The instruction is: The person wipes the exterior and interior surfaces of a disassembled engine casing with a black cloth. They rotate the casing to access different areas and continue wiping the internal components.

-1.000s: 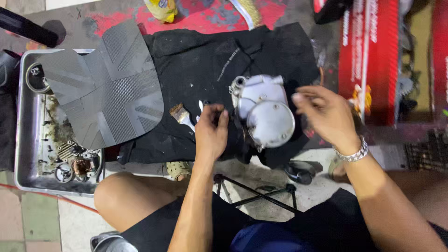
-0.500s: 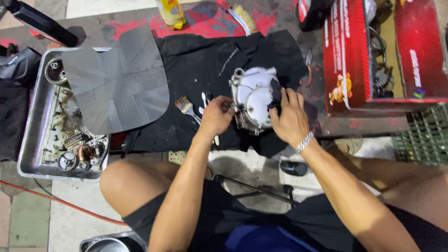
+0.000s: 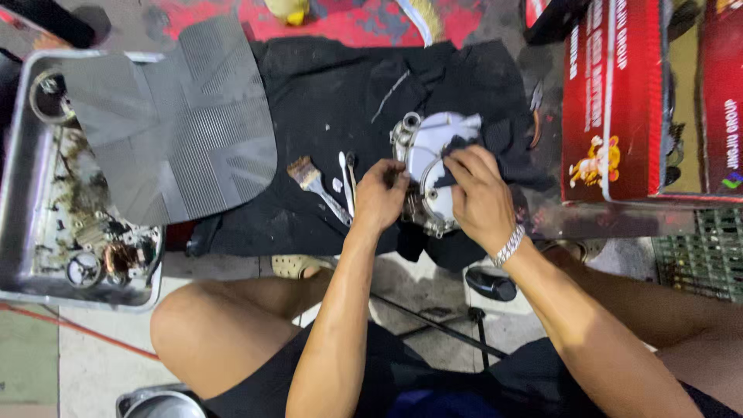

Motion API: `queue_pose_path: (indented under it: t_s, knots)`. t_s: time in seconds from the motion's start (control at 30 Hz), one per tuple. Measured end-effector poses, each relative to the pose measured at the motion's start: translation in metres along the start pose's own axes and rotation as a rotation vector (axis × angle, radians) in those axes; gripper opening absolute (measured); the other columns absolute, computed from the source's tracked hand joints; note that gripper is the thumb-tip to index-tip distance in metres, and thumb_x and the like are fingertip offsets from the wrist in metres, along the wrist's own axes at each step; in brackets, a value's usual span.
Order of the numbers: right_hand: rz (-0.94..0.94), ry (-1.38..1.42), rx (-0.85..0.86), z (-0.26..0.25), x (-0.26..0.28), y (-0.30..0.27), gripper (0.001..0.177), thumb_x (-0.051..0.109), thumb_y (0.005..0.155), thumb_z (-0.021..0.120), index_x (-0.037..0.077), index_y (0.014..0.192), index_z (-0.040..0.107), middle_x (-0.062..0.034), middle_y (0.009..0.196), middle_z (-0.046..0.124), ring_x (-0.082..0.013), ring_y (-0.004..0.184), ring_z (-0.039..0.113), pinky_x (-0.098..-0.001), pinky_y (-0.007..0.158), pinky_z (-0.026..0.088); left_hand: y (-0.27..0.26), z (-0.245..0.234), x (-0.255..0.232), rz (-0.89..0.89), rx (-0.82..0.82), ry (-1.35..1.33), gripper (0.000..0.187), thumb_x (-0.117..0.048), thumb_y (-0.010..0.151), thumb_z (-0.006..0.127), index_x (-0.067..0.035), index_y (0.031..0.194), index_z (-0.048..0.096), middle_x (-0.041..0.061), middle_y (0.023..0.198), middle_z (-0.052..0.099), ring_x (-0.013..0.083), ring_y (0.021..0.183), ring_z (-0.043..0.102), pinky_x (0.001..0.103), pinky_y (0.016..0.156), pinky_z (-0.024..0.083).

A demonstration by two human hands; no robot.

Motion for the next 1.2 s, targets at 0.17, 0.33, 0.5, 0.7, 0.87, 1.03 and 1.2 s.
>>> queue_pose_path:
  t_s: [0.17,0.33,0.5,0.7,0.87,1.03,1.2]
  knots:
    - [-0.027,0.062,0.181,0.014,0.014,0.003,0.038,-0.005,0.079,0.063,-0.002,0.116,0.071,-0.0130,0.127,0.066,-0.0305,0.128,0.058,-0.0405,0.102,0.051,-0.007,-0.002,-0.004,-0.028,0.005,-0.013,0.028,-0.022,0.091,0.069,-0.004,0.113,0.071,0.012,0.098,0.078,0.0216,0.090,0.076,0.033,0.082,0.057]
    - [-0.296,0.034,0.415,0.015,0.029,0.001,0.042,0.005,0.080,0.064,-0.002,0.121,0.068,-0.0129,0.130,0.065,-0.0283,0.132,0.054,-0.0405,0.108,0.046,-0.008,-0.005,-0.002,-0.045,0.022,-0.078,0.028,-0.021,0.091,0.068,-0.003,0.112,0.072,0.011,0.097,0.079,0.0202,0.090,0.077,0.032,0.082,0.058]
    - [-0.391,-0.102,0.472,0.017,0.010,0.014,0.045,0.019,0.083,0.068,-0.001,0.123,0.068,-0.0159,0.135,0.061,-0.0324,0.132,0.050,-0.0488,0.117,0.033,-0.011,-0.004,0.004,-0.079,0.030,-0.071,0.027,-0.022,0.093,0.068,-0.002,0.111,0.072,0.011,0.095,0.079,0.0199,0.089,0.076,0.032,0.081,0.058]
    - [-0.206,-0.099,0.306,0.003,0.010,0.021,0.041,0.013,0.082,0.067,0.001,0.121,0.069,-0.0155,0.132,0.061,-0.0358,0.131,0.052,-0.0501,0.114,0.036,-0.012,-0.013,0.003,-0.051,-0.005,-0.074,0.029,-0.023,0.092,0.069,-0.001,0.112,0.071,0.011,0.096,0.078,0.0195,0.089,0.076,0.031,0.080,0.057]
    - [-0.237,0.033,0.346,0.020,0.028,0.002,0.036,0.003,0.080,0.065,0.000,0.116,0.069,-0.0155,0.126,0.062,-0.0352,0.127,0.053,-0.0500,0.114,0.040,-0.009,-0.010,-0.003,-0.070,0.019,-0.073,0.029,-0.024,0.092,0.068,-0.002,0.110,0.072,0.011,0.094,0.079,0.0199,0.087,0.076,0.031,0.080,0.058]
    - [-0.443,0.024,0.443,0.023,0.040,-0.013,0.034,0.001,0.077,0.063,0.002,0.109,0.072,-0.0124,0.126,0.066,-0.0294,0.126,0.055,-0.0493,0.115,0.040,-0.007,-0.015,-0.014,-0.049,-0.009,-0.076,0.029,-0.024,0.092,0.069,-0.002,0.109,0.072,0.011,0.093,0.079,0.0203,0.087,0.076,0.032,0.080,0.057]
    - [-0.429,0.087,0.596,0.030,0.044,-0.045,0.033,0.000,0.074,0.065,0.000,0.105,0.073,-0.0090,0.119,0.069,-0.0274,0.129,0.055,-0.0446,0.114,0.041,-0.011,-0.026,-0.021,-0.036,-0.027,-0.088,0.028,-0.024,0.092,0.068,-0.003,0.110,0.072,0.011,0.094,0.079,0.0194,0.089,0.077,0.031,0.081,0.058]
Point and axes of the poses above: each hand's wrist, its own y-axis towards the middle knuckle, its own z-axis out of the palm, x = y × z, the point moved 9 cm from there along y, towards the middle knuckle
